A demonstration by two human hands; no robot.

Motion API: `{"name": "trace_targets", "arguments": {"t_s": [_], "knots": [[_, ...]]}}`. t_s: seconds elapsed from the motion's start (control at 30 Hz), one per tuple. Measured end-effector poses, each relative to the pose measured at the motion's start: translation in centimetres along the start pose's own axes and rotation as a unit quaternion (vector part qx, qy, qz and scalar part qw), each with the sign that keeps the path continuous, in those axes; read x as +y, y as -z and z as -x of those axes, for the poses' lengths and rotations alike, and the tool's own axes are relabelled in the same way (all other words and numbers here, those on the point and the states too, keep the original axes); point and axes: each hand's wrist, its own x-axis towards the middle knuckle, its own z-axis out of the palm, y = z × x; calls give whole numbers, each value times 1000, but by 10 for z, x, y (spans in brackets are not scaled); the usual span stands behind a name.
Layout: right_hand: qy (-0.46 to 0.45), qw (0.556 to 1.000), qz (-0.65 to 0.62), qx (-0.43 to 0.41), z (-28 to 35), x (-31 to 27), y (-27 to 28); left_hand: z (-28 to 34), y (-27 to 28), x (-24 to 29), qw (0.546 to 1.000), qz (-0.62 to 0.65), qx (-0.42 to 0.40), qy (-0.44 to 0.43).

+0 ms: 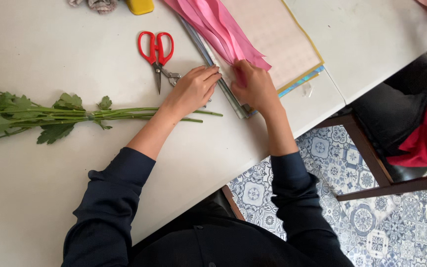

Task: The person wraps a bouquet of flowers in light blue and gold-trimmed paper, securing the wrapping with tape and aligning the stems.

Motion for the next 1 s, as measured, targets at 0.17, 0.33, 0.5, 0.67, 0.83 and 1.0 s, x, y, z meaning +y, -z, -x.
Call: {"name": "trace_targets", "arguments": {"t_s": [0.17,0.33,0.5,0.67,0.83,1.0], "knots": [[-12,993,-3,-118,-7,-9,21,-4,11,9,1000,1,9,-18],[44,983,-65,-167,-21,-24,59,-9,27,19,996,-7,57,-64],[-19,971,-24,-238,-26,-26,62,-9,35,23,998,-26,18,-45],[-48,960,0,-275,-20,-34,57,-6,31,21,999,-25,3,-35],[-16,963,-21,-270,-25,-22,65,-8,30,20,998,-51,3,-38],[-20,963,-52,-264,-25,-13,66,-8,32,21,998,-46,-11,-30]]}}
